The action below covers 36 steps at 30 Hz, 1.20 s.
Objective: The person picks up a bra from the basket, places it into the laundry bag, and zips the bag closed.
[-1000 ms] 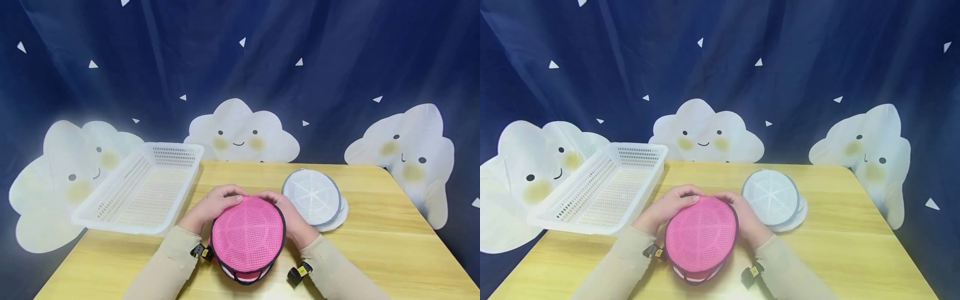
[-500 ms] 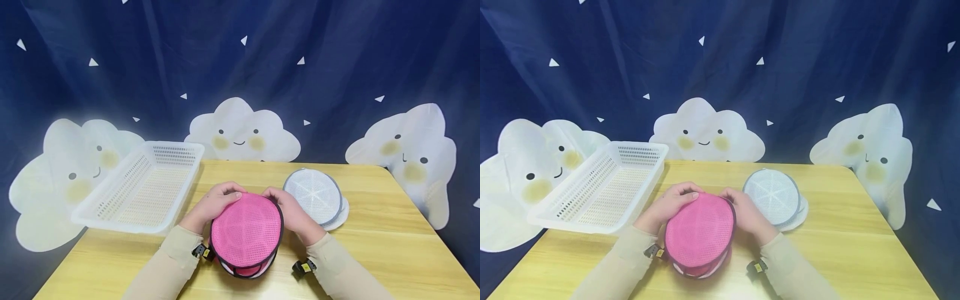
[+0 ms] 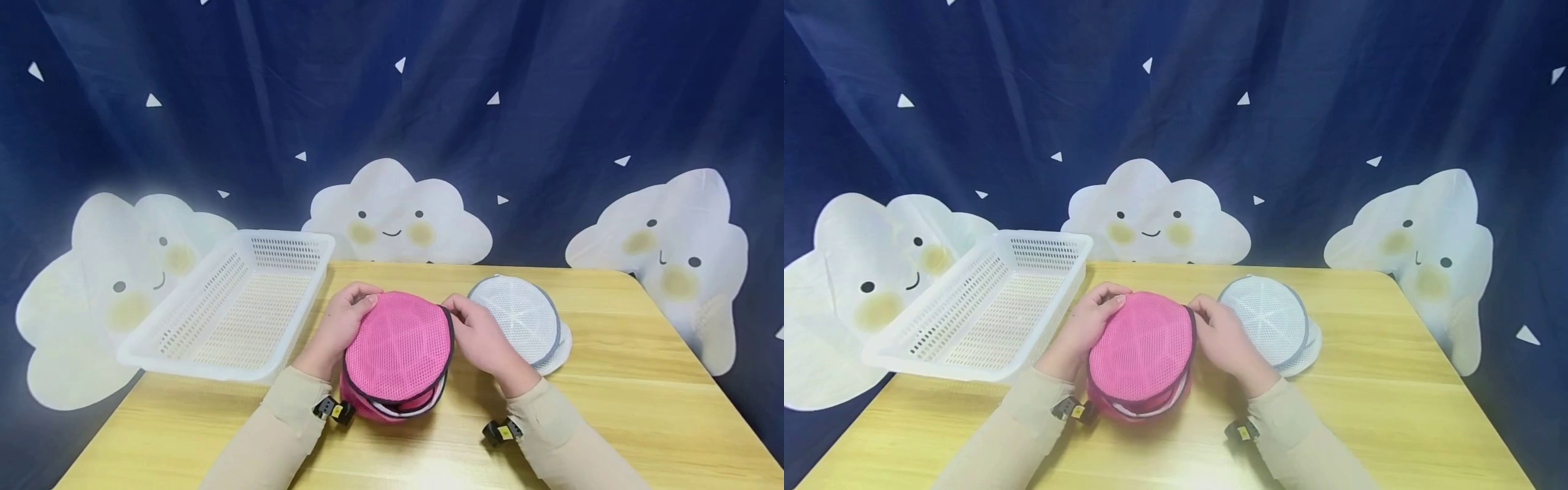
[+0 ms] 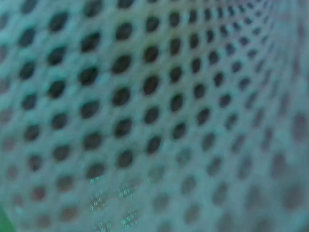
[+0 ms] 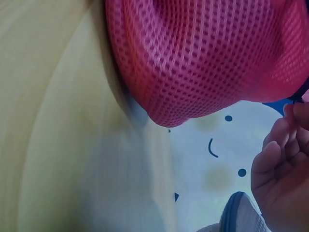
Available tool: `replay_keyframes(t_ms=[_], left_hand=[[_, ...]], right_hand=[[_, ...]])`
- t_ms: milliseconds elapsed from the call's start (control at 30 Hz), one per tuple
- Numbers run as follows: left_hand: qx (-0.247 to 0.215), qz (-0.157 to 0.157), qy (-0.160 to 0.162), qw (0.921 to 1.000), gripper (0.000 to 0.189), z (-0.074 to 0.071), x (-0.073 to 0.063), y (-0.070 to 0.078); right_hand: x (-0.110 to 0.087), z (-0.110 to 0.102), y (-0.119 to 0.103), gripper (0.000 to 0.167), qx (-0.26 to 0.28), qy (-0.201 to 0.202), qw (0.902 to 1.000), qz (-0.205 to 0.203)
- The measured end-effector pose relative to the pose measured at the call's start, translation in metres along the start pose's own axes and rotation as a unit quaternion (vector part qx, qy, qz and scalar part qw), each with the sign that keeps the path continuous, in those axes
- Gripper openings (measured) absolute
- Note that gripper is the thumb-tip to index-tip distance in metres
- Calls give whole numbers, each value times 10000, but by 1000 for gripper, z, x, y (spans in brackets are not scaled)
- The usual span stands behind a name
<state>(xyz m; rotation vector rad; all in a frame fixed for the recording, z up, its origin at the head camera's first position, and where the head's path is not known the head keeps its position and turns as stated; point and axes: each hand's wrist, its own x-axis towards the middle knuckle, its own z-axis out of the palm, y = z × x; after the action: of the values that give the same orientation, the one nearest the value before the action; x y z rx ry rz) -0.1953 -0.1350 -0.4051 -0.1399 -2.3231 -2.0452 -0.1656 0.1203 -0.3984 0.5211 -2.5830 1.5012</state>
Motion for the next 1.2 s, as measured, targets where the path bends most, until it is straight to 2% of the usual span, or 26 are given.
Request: replay_keyframes(t_ms=[133, 367, 600, 700, 800, 933, 1033, 1200], left_hand=[[-72, -116, 278, 9995, 18, -1, 2, 1], [-378, -323, 568, 9971, 17, -2, 3, 1], [-733, -245, 1107, 9908, 18, -8, 7, -4], [-808, -148, 1199, 9894, 21, -10, 7, -3], [-876, -50, 1094, 9901, 23, -10, 6, -2], [-875, 12, 786, 9931, 27, -9, 6, 2], [-870, 10, 378, 9955, 33, -10, 5, 4], [-768, 23, -651, 9949, 44, -13, 2, 7]], right_hand=[[0, -4, -2, 16, 1, 84, 10000, 37], [0, -7, -3, 15, -71, 101, 9999, -55], [-1, -8, -2, 15, 12, -60, 9994, -346], [-1, -10, -3, 16, 105, -148, 9988, -453], [-1, -12, -3, 14, 220, 1, 9989, -425], [1, -13, 0, 10, 498, 389, 9979, -111], [4, -13, 3, 11, 679, 701, 9951, 134], [5, -14, 6, 13, 590, 1194, 9907, 284]])
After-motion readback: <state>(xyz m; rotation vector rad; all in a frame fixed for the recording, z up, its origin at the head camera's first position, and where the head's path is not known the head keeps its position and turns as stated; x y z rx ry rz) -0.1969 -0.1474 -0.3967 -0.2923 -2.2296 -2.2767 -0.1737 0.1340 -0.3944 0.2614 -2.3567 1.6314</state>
